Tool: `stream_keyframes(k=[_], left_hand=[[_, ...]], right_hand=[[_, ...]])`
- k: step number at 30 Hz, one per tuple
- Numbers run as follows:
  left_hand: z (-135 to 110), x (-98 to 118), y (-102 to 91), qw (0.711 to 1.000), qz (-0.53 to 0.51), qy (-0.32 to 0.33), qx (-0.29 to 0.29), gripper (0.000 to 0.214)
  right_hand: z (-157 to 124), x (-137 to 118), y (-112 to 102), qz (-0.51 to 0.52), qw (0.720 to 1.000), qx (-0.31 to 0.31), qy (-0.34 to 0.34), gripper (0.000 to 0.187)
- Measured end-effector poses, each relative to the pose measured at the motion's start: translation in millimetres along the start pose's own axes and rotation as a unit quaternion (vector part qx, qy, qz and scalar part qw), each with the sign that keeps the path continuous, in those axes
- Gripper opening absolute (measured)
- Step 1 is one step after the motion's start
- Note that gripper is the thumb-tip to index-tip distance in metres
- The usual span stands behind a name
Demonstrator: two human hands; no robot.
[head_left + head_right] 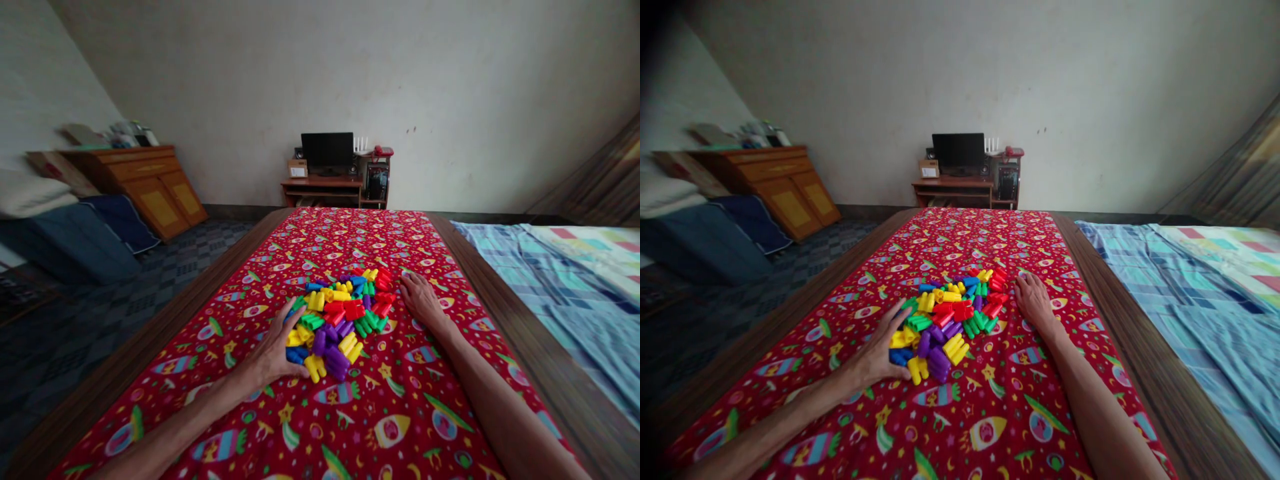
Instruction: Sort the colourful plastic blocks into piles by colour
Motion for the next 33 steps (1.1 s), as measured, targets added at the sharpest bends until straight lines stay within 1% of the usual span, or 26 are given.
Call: stream_keyframes(k=[3,6,8,10,12,13,14,15,16,18,21,23,24,25,26,28,29,30,31,33], left_hand=[[40.2,10.9,22.6,0.998,-0.034,0.04,-0.027,0.122],[72.7,19.9,34.7,0.995,-0.074,0.059,-0.031,0.12],[91.7,21.9,34.0,0.993,-0.1,0.062,-0.003,0.117],[109.9,17.1,27.5,0.99,-0.119,0.051,0.052,0.108],[127.4,4.0,20.9,0.987,-0.119,0.009,0.109,0.09],[135.6,-4.7,19.7,0.986,-0.109,-0.021,0.124,0.082],[143.2,-13.8,20.5,0.986,-0.097,-0.052,0.127,0.076],[149.9,-22.4,23.3,0.986,-0.085,-0.078,0.119,0.073],[155.4,-29.7,27.7,0.987,-0.077,-0.096,0.104,0.072],[162.5,-38.6,38.3,0.989,-0.078,-0.106,0.066,0.071],[164.1,-37.9,48.6,0.991,-0.099,-0.085,0.019,0.067],[164.2,-32.1,48.1,0.991,-0.116,-0.07,-0.001,0.067],[165.7,-28.9,46.2,0.99,-0.123,-0.065,-0.007,0.067],[168.7,-25.7,44.1,0.99,-0.128,-0.06,-0.011,0.067],[173.4,-22.7,42.3,0.99,-0.13,-0.056,-0.013,0.066],[186.5,-17.0,42.5,0.991,-0.127,-0.048,-0.021,0.064],[193.7,-13.9,45.0,0.991,-0.126,-0.042,-0.032,0.063],[200.3,-10.3,48.7,0.99,-0.126,-0.035,-0.049,0.061],[205.6,-6.2,53.0,0.989,-0.128,-0.025,-0.07,0.06],[210.3,3.2,59.7,0.984,-0.135,0.001,-0.116,0.056]], right_hand=[[-0.2,0.3,0.0,0.007,1.0,-0.006,0.006,0.034],[-0.8,-0.3,-2.5,0.019,1.0,-0.006,0.015,0.035],[-0.1,-0.7,-5.9,0.049,0.999,-0.001,0.022,0.036],[2.2,-0.2,-10.0,0.104,0.993,0.012,0.047,0.039],[5.1,0.0,-12.4,0.172,0.979,0.024,0.108,0.047],[6.2,-1.6,-12.3,0.207,0.968,0.025,0.142,0.052],[7.1,-5.3,-11.5,0.239,0.956,0.021,0.169,0.056],[7.6,-11.8,-10.4,0.268,0.946,0.011,0.18,0.058],[7.8,-21.2,-9.6,0.291,0.941,-0.004,0.175,0.058],[7.1,-46.1,-10.9,0.313,0.941,-0.038,0.127,0.056],[4.8,-86.5,-23.1,0.328,0.94,-0.085,0.026,0.051],[5.3,-105.7,-35.2,0.362,0.925,-0.111,-0.033,0.047],[6.8,-110.2,-40.3,0.38,0.917,-0.115,-0.046,0.045],[9.1,-110.8,-43.9,0.395,0.911,-0.109,-0.042,0.043],[11.7,-107.7,-45.5,0.403,0.91,-0.095,-0.021,0.043],[15.3,-94.7,-42.4,0.392,0.917,-0.056,0.043,0.044],[15.5,-88.0,-38.8,0.379,0.922,-0.044,0.067,0.045],[14.3,-83.1,-34.7,0.366,0.927,-0.046,0.075,0.046],[12.2,-80.8,-31.0,0.355,0.931,-0.057,0.067,0.047],[6.2,-83.7,-27.5,0.343,0.935,-0.093,0.019,0.047]])
Point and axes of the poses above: each hand's wrist, its own z-axis towards the middle knuckle, its own y-axis out of the palm, x = y × z, the point moved 3 cm from there along z, towards the middle knuckle, and after that the axes turned 9 degrees about x, right-handed, at the moved point
